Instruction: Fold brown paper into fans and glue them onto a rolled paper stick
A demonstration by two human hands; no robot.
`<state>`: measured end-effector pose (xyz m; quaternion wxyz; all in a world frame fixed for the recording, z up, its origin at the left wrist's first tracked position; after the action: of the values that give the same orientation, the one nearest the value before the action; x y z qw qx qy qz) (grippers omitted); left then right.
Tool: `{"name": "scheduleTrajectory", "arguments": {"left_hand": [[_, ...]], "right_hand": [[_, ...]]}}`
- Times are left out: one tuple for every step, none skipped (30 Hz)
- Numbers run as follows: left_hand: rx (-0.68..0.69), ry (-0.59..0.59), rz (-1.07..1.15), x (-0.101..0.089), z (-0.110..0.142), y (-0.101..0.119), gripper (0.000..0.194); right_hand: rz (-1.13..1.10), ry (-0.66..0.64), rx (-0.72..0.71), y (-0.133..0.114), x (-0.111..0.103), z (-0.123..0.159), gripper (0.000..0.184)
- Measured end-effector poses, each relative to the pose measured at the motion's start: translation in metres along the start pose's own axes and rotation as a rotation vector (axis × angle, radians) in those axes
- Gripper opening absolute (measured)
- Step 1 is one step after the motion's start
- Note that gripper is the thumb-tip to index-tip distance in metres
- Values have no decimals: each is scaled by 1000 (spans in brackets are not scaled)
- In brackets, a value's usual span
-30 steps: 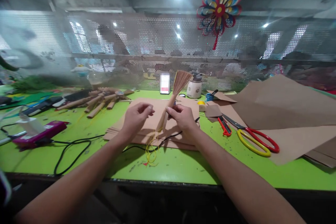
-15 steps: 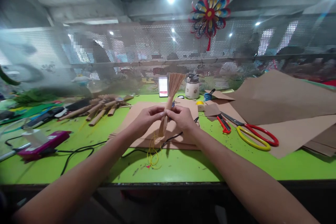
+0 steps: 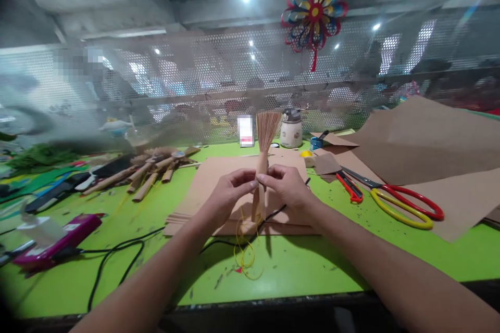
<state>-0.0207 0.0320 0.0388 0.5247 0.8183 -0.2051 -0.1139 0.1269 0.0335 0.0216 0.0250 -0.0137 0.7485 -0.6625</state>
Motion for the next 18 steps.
{"name": "scheduleTrajectory", "arguments": {"left_hand": [[-6, 1, -1, 1, 1, 1, 29], [-14, 7, -7, 1, 1, 1, 28], [-23, 11, -13, 1, 2, 0, 28], [-31, 17, -15, 1, 2, 0, 28], [-41, 20, -13, 1, 2, -1, 28], [-49, 22, -8, 1, 2, -3, 30], [-56, 24, -3, 1, 1, -4, 32], [-60, 25, 0, 1, 1, -5, 33], [-64, 25, 1, 1, 1, -6, 35], [-65, 24, 2, 0, 1, -6, 36], [-64, 22, 4, 0, 1, -6, 36], [-63, 17, 6, -1, 1, -6, 37], [-63, 8, 8, -1, 1, -6, 37], [-65, -2, 5, -1, 1, -6, 38], [-66, -9, -3, -2, 2, -5, 39], [-67, -15, -13, -2, 3, -4, 40], [-69, -18, -23, -2, 3, -4, 41], [-69, -19, -31, -3, 4, -3, 41]], "right_hand": [[11, 2, 2, -1, 0, 1, 30], [21, 1, 4, -2, 1, 2, 29], [29, -2, 7, -4, 1, 3, 29], [36, -4, 11, -5, 2, 3, 28], [37, -3, 17, -6, 3, 4, 27], [28, -1, 25, -6, 3, 4, 27], [6, -1, 37, -6, 3, 5, 27], [-26, -3, 52, -6, 4, 5, 26], [-64, -7, 66, -5, 5, 5, 26], [-100, -16, 79, -4, 6, 6, 26], [-133, -26, 89, -3, 7, 6, 26], [-161, -32, 96, -2, 8, 6, 26], [-184, -35, 99, -1, 9, 7, 27], [-205, -33, 102, 0, 9, 7, 28], [-222, -28, 104, 0, 10, 7, 29], [-232, -23, 107, 1, 10, 7, 29], [-233, -20, 107, 2, 10, 7, 30], [-227, -19, 108, 3, 10, 8, 29]]}}
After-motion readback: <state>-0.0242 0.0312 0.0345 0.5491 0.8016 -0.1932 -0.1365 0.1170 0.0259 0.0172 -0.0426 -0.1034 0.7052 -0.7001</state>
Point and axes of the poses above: each hand's wrist, its own z-axis away from the middle knuckle, its own x-axis out of the palm, y = z × x, the point moved 4 cm from there along -z, towards the middle knuckle, and after that the axes turned 10 degrees about x, right-handed, at the moved point
